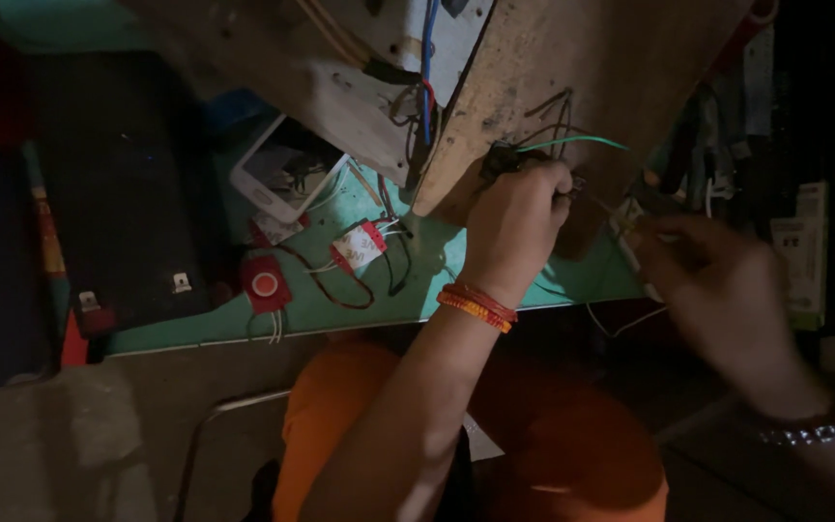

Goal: The person works on a switch and socket component mounted on a wooden board at a cluttered workbench, using a screwdriver to loosen and tighten its screws and positioning the green wire against the terminals by hand. They repeatedly turn the screwdriver on the component's screw terminals throughout the clip.

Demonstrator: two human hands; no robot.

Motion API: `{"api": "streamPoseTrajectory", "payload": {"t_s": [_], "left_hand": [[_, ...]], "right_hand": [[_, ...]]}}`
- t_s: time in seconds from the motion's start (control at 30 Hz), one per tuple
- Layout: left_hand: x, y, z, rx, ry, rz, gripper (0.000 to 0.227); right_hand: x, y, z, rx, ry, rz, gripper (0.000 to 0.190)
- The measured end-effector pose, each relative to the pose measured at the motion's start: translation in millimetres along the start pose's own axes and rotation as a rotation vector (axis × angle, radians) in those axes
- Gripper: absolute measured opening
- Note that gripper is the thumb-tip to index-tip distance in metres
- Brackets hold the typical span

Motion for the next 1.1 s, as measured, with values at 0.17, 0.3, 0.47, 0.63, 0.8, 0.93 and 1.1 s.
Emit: {"api": "streamPoseTrajectory", "payload": {"t_s": [0.17,0.3,0.47,0.63,0.8,0.93,1.1], "left_hand": [[-1,1,0,0.011,0.001,-0.024,0.01],[-2,1,-1,0.015,0.009,-0.025,0.012],[-2,0,-1,-0.001,-0.006,0.003,0.012],[-3,0,-1,-0.001,0.012,0.008,0.015],[-5,1,-2,0.007,0.041,-0.027,0.021],[2,1,3,-0.023,0.078,0.007,0.033],[3,1,2,-0.015,0.057,0.019,0.043]], "right_hand": [[-7,1,6,-0.013,0.032,-0.062,0.027],[-4,-1,9,-0.021,-0.008,-0.121,0.027],[-12,0,13,0.007,0.097,-0.04,0.029],[8,1,7,0.016,-0.074,-0.181,0.025],[22,7,7,0.238,-0.894,-0.488,0.019],[4,17,5,0.24,-0.89,-0.618,0.022],[33,54,-3,0.302,-0.46,-0.101,0.023]]}}
Point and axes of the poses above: each hand's wrist, its own y-axis towards the middle knuckle, its own z-axis out of the palm, x = y × z, the point moved 2 cm from there along y, towards the middle knuckle, and after that the axes turned 8 degrees about -z, right-handed, at the moved point
